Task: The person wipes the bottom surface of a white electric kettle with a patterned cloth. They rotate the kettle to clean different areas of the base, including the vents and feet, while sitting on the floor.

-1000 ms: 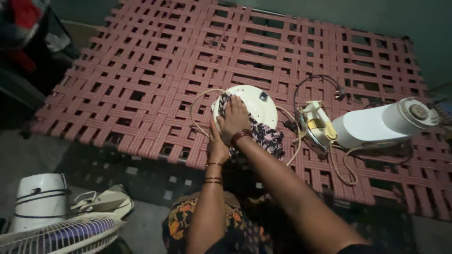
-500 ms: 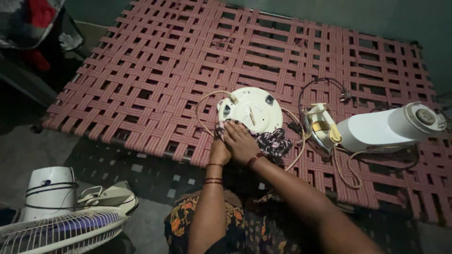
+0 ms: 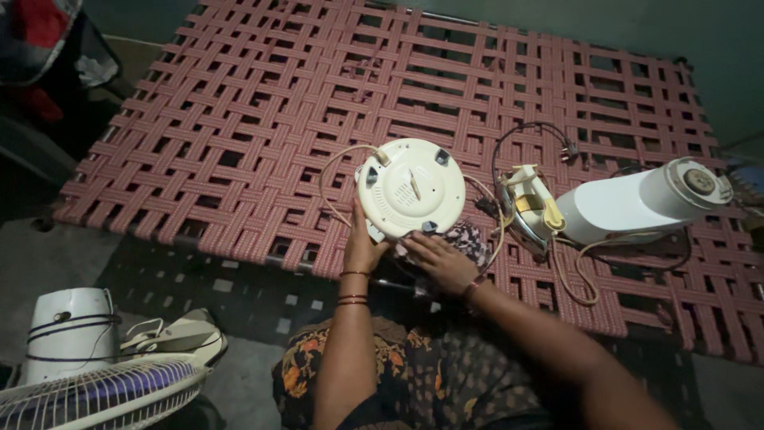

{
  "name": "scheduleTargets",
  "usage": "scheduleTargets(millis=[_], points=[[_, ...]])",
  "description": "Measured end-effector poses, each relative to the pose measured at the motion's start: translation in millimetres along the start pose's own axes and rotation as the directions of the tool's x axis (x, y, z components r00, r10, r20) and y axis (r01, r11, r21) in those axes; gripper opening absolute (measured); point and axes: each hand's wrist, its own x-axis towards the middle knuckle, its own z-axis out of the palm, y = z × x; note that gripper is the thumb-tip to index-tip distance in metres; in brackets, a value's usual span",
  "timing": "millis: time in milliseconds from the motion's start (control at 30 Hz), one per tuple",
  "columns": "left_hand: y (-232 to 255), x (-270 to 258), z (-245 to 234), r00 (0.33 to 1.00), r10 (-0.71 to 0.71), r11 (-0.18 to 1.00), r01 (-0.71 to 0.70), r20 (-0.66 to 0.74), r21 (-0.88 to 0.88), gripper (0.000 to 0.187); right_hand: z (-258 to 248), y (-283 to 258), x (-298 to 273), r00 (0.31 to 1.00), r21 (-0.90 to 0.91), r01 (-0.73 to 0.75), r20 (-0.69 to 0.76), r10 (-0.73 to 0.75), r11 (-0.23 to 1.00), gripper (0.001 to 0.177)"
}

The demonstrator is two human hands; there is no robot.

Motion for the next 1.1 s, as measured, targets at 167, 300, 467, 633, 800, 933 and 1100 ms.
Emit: scheduleTargets(millis=[167,300,467,633,800,933,1100], points=[[-2.3,6.7,-1.9,0.999,-0.004,0.996,0.001,-0.034,-0.087,0.129,27.6,63.5,-63.0,0.858,0.279,-0.503,0.047,0.511,0.818,0.050],[-27.4,9.1,17.1,0.993,0.022,0.986,-0.041,-0.114,-0.162,0.123,21.8,107.6,-77.0,0.573,0.565,-0.621,-0.145,0.807,0.543,0.048],[-18.4,8.6,14.1,0.986,0.028,0.991,-0.049,-0.166,-0.121,0.129,-9.6,105.4,-8.6,0.563,0.460,-0.588,-0.359,0.745,0.665,0.062],[37.4,4.2,9.7,0.952,0.246,0.939,-0.189,-0.182,0.286,0.139,-69.4,96.1,107.2,0.637,0.484,-0.388,-0.475,0.608,0.785,0.080],[63.5,0.3,23.3,0.987,0.156,0.712,-0.144,0.044,0.687,0.130,-71.9,91.8,183.1,0.826,0.376,-0.518,-0.014,0.564,0.768,0.068],[59.0,-5.6,27.1,0.975,0.224,0.727,-0.171,0.006,0.665,0.126,-58.0,95.0,166.7,0.869,0.268,-0.485,0.048,0.492,0.832,0.058],[52.1,-5.4,34.2,0.974,0.224,0.738,-0.181,0.016,0.650,0.130,-36.3,94.3,118.1,0.784,0.309,-0.571,-0.069,0.617,0.761,0.059]])
